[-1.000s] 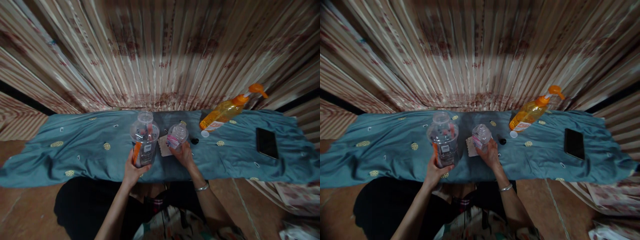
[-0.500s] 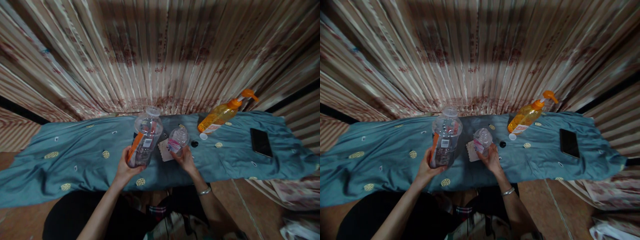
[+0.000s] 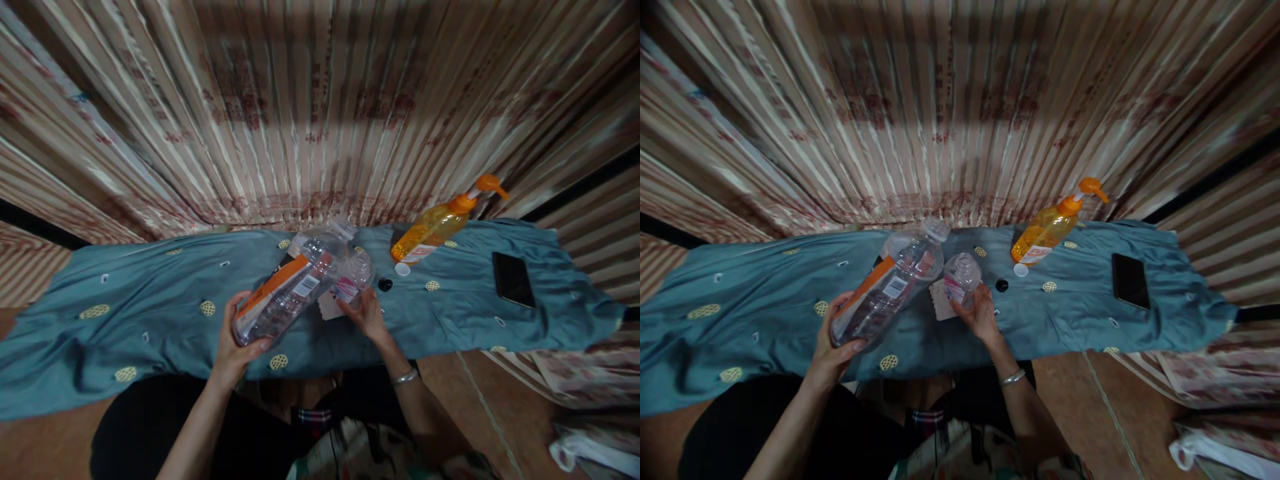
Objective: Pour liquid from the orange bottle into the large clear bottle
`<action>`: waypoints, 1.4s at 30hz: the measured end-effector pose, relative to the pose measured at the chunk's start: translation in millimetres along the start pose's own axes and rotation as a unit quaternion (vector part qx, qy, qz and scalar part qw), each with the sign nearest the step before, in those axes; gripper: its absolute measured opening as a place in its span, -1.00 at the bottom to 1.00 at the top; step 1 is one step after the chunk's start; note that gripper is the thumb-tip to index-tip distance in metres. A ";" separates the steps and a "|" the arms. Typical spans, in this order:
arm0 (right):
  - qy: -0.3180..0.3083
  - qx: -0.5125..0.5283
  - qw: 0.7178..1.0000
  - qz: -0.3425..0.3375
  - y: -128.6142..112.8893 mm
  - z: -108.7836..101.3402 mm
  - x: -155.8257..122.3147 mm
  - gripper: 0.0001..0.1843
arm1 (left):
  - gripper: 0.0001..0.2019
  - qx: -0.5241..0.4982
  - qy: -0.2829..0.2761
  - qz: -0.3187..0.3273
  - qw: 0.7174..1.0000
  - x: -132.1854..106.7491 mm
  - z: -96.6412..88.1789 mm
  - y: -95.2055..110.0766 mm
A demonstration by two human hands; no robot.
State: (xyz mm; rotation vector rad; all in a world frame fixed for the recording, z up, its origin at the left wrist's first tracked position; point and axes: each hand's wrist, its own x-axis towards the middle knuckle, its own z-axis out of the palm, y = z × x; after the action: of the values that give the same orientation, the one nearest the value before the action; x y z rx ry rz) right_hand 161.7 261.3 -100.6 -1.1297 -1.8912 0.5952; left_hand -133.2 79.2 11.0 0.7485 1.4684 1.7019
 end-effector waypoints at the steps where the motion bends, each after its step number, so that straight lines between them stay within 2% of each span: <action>1: 0.001 0.001 1.000 0.000 -0.6 0.3 0.3 -0.60 | 0.09 -0.007 -0.004 -0.005 1.000 0.9 -1.7 0.9; 7: -0.008 0.004 1.000 0.021 -4.8 -2.7 2.8 -0.67 | 0.04 -0.058 0.009 -0.018 0.998 2.8 -9.3 -6.1; 13: -0.014 0.000 0.999 0.037 -13.5 -11.3 3.2 -0.63 | -0.20 -0.102 0.038 -0.019 0.994 1.7 -20.0 -13.6; 17: -0.016 -0.022 0.998 0.061 -20.8 -14.3 -0.3 -0.65 | -0.27 -0.123 0.039 -0.021 0.991 1.9 -24.0 -14.7; 27: -0.019 -0.044 0.997 0.056 -28.5 -6.9 -6.5 -0.64 | -0.14 -0.127 0.031 -0.036 0.991 5.5 -24.9 -21.0; 42: -0.003 -0.026 0.998 0.064 -43.5 -13.2 1.5 -0.64 | -0.15 -0.090 0.045 -0.033 0.994 3.1 -24.0 -14.6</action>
State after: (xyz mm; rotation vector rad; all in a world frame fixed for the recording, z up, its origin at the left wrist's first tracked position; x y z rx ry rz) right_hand 151.6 241.5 -61.0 -1.2917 -1.8589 0.6252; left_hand -152.2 69.6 -7.5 0.5270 1.3635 1.8088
